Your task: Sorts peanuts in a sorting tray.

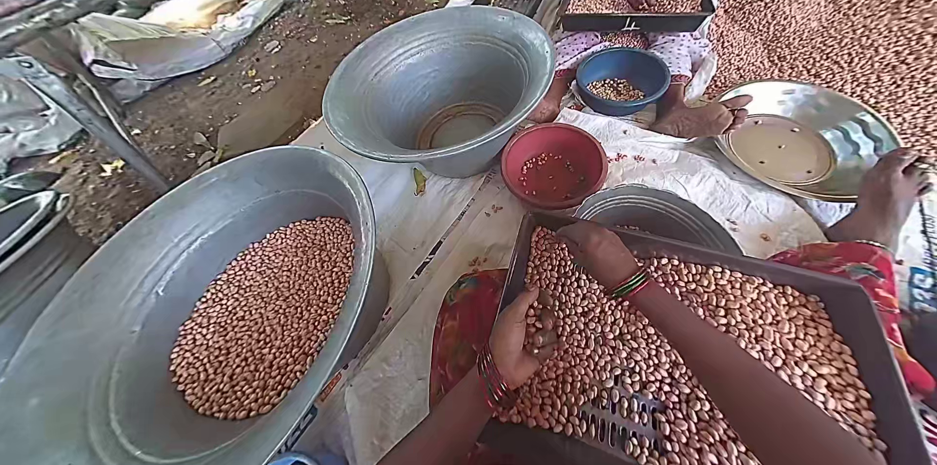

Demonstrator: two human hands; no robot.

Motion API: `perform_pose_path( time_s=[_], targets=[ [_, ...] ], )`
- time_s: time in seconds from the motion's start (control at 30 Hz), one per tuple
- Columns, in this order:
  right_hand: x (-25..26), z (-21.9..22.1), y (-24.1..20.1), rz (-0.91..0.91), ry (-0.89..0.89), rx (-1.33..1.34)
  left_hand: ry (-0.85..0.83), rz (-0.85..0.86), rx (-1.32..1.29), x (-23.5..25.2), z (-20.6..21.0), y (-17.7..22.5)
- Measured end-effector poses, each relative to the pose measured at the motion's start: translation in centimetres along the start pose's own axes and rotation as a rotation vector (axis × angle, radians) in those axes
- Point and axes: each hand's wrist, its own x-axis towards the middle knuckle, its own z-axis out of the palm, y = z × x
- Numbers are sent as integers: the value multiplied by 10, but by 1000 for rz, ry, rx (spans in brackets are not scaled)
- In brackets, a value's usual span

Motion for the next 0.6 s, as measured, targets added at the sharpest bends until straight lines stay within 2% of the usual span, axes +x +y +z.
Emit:
perform_pose_path(
  time_s=[0.1,0.17,0.3,0.37,0.43,0.5,0.6],
  targets=[
    [7,47,10,-143,229,-169,4,-1,-6,1,-3,-1],
    [8,55,11,-157,300,-190,15,-1,6,2,-3,-1],
    [-5,10,-4,-41,149,138,43,-23,24,3,-2,-2],
    [-21,-14,-16,-123,37,281,55,-30,16,4,-1,-1],
    [-28,-27,-23,-208,-79,283,30,-25,-12,5,-1,-1],
    [-24,-26,-22,-152,-82,197,22,-29,-29,5,-1,-1],
    [-5,0,-11,-56,67,83,3,-15,-46,4,-2,-2]
  ],
)
